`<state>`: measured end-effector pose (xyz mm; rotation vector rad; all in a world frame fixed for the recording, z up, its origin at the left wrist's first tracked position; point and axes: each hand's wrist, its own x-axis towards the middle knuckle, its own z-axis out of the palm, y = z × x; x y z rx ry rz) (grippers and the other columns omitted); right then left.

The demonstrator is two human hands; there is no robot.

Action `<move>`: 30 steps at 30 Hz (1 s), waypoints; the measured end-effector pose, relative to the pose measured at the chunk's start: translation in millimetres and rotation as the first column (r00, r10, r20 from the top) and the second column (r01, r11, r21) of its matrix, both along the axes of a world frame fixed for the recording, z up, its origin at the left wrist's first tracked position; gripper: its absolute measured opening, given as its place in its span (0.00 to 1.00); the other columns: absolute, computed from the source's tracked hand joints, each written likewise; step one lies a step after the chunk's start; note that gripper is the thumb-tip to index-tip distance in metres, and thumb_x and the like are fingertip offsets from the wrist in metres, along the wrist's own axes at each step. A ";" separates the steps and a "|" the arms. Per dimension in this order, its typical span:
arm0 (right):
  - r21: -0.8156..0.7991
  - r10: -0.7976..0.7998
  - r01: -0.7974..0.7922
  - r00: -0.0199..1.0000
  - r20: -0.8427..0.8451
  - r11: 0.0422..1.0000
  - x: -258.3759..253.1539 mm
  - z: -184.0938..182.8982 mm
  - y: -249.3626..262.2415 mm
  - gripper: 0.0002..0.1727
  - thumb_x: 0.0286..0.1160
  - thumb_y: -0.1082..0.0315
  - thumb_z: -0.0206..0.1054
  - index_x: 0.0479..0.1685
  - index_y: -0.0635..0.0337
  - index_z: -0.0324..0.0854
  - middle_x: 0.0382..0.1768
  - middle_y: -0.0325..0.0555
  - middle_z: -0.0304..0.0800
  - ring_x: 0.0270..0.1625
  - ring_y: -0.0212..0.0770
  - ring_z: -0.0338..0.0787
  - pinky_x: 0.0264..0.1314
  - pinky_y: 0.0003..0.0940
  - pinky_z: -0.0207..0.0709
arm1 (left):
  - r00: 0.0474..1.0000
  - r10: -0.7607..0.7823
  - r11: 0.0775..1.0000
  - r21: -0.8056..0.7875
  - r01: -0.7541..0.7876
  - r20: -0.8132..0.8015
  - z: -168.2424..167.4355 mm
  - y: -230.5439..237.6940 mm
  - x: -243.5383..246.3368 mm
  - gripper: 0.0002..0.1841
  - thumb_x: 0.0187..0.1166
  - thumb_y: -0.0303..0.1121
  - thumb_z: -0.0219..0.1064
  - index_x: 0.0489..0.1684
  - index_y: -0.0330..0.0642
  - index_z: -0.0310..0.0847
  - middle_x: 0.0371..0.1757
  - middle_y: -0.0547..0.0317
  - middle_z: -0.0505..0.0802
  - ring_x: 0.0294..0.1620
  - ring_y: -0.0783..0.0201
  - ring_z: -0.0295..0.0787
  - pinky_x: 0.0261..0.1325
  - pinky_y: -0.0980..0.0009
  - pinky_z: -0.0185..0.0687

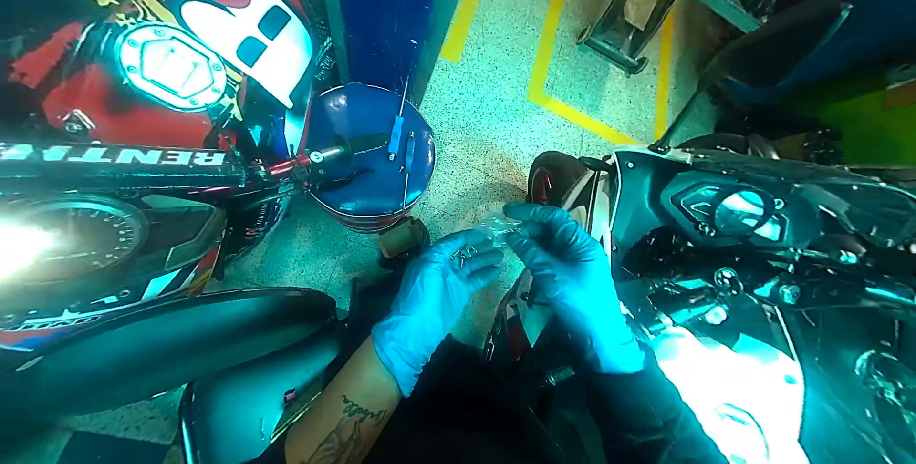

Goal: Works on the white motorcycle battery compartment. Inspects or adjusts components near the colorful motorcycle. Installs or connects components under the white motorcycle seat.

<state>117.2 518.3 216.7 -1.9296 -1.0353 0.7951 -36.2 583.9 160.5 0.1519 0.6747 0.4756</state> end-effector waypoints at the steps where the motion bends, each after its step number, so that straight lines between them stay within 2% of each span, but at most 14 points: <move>1: 0.010 -0.047 0.048 0.997 -0.056 0.999 2.6 -7.7 2.3 0.19 0.76 0.73 0.71 0.65 0.50 0.86 0.45 0.38 0.94 0.39 0.32 0.91 0.41 0.27 0.88 | 1.000 -0.011 0.998 0.060 0.011 0.005 -9.3 1.6 -3.5 0.23 0.95 0.36 0.40 0.70 0.33 0.77 0.63 0.43 0.90 0.61 0.52 0.91 0.65 0.57 0.87; 3: -0.015 -0.165 0.165 0.972 -0.166 0.986 7.5 -32.7 13.5 0.16 0.75 0.73 0.70 0.62 0.57 0.87 0.45 0.43 0.95 0.41 0.37 0.92 0.45 0.32 0.89 | 0.999 0.008 0.992 0.128 -0.003 -0.039 -31.1 9.2 -10.7 0.22 0.94 0.32 0.41 0.73 0.30 0.74 0.64 0.42 0.90 0.62 0.52 0.91 0.66 0.58 0.87; 6: -0.156 -0.321 0.288 0.913 -0.254 0.945 5.7 -85.4 38.4 0.10 0.76 0.76 0.70 0.52 0.64 0.90 0.41 0.48 0.95 0.38 0.40 0.92 0.43 0.32 0.87 | 0.940 0.068 0.990 0.141 -0.021 -0.333 -71.5 28.1 -17.6 0.18 0.95 0.31 0.44 0.67 0.30 0.77 0.54 0.46 0.92 0.49 0.57 0.94 0.54 0.63 0.91; 9: -0.233 -0.302 0.247 0.922 -0.243 0.941 2.0 -143.2 77.1 0.09 0.76 0.76 0.70 0.52 0.63 0.89 0.41 0.47 0.95 0.40 0.40 0.92 0.45 0.34 0.87 | 0.711 0.109 0.941 0.303 0.151 -0.694 -129.5 56.1 -18.7 0.17 0.94 0.32 0.47 0.62 0.37 0.82 0.46 0.53 0.92 0.38 0.64 0.91 0.44 0.67 0.89; 10: -0.237 -0.268 0.217 0.939 -0.214 0.947 1.6 -162.4 94.7 0.10 0.77 0.75 0.70 0.53 0.62 0.88 0.41 0.46 0.94 0.41 0.40 0.92 0.46 0.35 0.87 | 0.623 0.145 0.894 0.372 0.250 -0.769 -152.1 67.8 -16.9 0.16 0.93 0.31 0.48 0.62 0.38 0.82 0.46 0.53 0.91 0.40 0.63 0.90 0.47 0.65 0.88; 11: -0.239 -0.234 0.188 0.955 -0.181 0.953 1.8 -180.4 111.7 0.10 0.78 0.73 0.69 0.54 0.60 0.88 0.42 0.45 0.94 0.42 0.39 0.92 0.48 0.38 0.87 | 0.536 0.185 0.822 0.429 0.375 -0.823 -173.5 78.4 -14.5 0.16 0.92 0.30 0.50 0.63 0.37 0.83 0.50 0.50 0.91 0.47 0.60 0.90 0.55 0.60 0.87; 13: -0.238 -0.180 0.147 0.976 -0.123 0.960 3.4 -211.0 144.4 0.10 0.81 0.69 0.68 0.57 0.59 0.86 0.44 0.44 0.93 0.43 0.38 0.91 0.50 0.40 0.85 | 0.394 0.264 0.648 0.465 0.603 -0.880 -210.3 95.2 -4.7 0.17 0.89 0.25 0.53 0.68 0.36 0.83 0.66 0.40 0.88 0.66 0.45 0.86 0.72 0.45 0.79; 15: -0.209 -0.131 0.113 0.989 -0.074 0.971 4.8 -235.7 176.6 0.10 0.81 0.69 0.69 0.56 0.59 0.85 0.43 0.44 0.93 0.44 0.37 0.91 0.52 0.39 0.86 | 0.313 0.422 0.448 0.496 0.744 -0.851 -247.1 106.2 7.7 0.18 0.83 0.22 0.62 0.70 0.36 0.83 0.70 0.35 0.86 0.69 0.37 0.86 0.70 0.39 0.80; 18: -0.274 0.010 -0.022 0.999 -0.046 0.962 4.6 -258.7 207.2 0.16 0.78 0.70 0.71 0.63 0.56 0.84 0.50 0.43 0.94 0.53 0.37 0.93 0.62 0.42 0.86 | 0.334 0.553 0.194 0.508 0.839 -0.763 -278.3 119.7 11.9 0.25 0.74 0.23 0.73 0.74 0.40 0.81 0.68 0.37 0.87 0.64 0.39 0.88 0.64 0.43 0.85; 20: -0.340 0.092 -0.092 0.996 -0.016 0.936 6.8 -268.2 212.9 0.22 0.77 0.65 0.73 0.70 0.51 0.82 0.55 0.41 0.95 0.58 0.37 0.93 0.65 0.45 0.85 | 0.374 0.592 0.087 0.518 0.851 -0.714 -286.5 125.9 8.5 0.27 0.73 0.23 0.74 0.76 0.42 0.80 0.67 0.41 0.87 0.65 0.42 0.87 0.66 0.47 0.85; 22: -0.346 0.094 -0.076 0.995 0.034 0.935 9.7 -268.3 206.2 0.25 0.78 0.61 0.73 0.74 0.49 0.80 0.58 0.41 0.94 0.58 0.37 0.93 0.65 0.45 0.86 | 0.398 0.618 0.019 0.519 0.855 -0.678 -293.3 129.4 5.1 0.27 0.73 0.21 0.72 0.76 0.42 0.81 0.68 0.43 0.88 0.66 0.43 0.86 0.68 0.48 0.82; 24: -0.327 0.032 -0.010 0.998 0.060 0.945 10.0 -260.7 188.4 0.23 0.79 0.64 0.71 0.74 0.53 0.79 0.58 0.46 0.92 0.53 0.41 0.93 0.58 0.46 0.88 | 0.391 0.648 -0.033 0.488 0.872 -0.654 -296.4 132.0 4.3 0.27 0.69 0.19 0.73 0.72 0.39 0.83 0.68 0.44 0.89 0.64 0.42 0.88 0.65 0.47 0.83; 27: -0.329 -0.044 0.063 0.997 0.064 0.942 6.8 -254.4 147.5 0.19 0.81 0.68 0.69 0.70 0.54 0.81 0.54 0.44 0.93 0.48 0.39 0.93 0.52 0.44 0.89 | 0.379 0.665 -0.057 0.462 0.885 -0.644 -295.6 135.1 5.4 0.27 0.69 0.18 0.72 0.71 0.40 0.85 0.68 0.44 0.90 0.59 0.41 0.90 0.61 0.46 0.83; 30: -0.368 -0.125 0.112 0.992 -0.011 0.923 2.0 -263.3 112.1 0.18 0.80 0.69 0.68 0.68 0.56 0.84 0.54 0.44 0.94 0.50 0.37 0.94 0.55 0.38 0.89 | 0.351 0.664 -0.050 0.429 0.902 -0.660 -293.8 138.7 9.2 0.27 0.71 0.18 0.71 0.73 0.42 0.84 0.70 0.45 0.89 0.58 0.39 0.90 0.59 0.44 0.83</move>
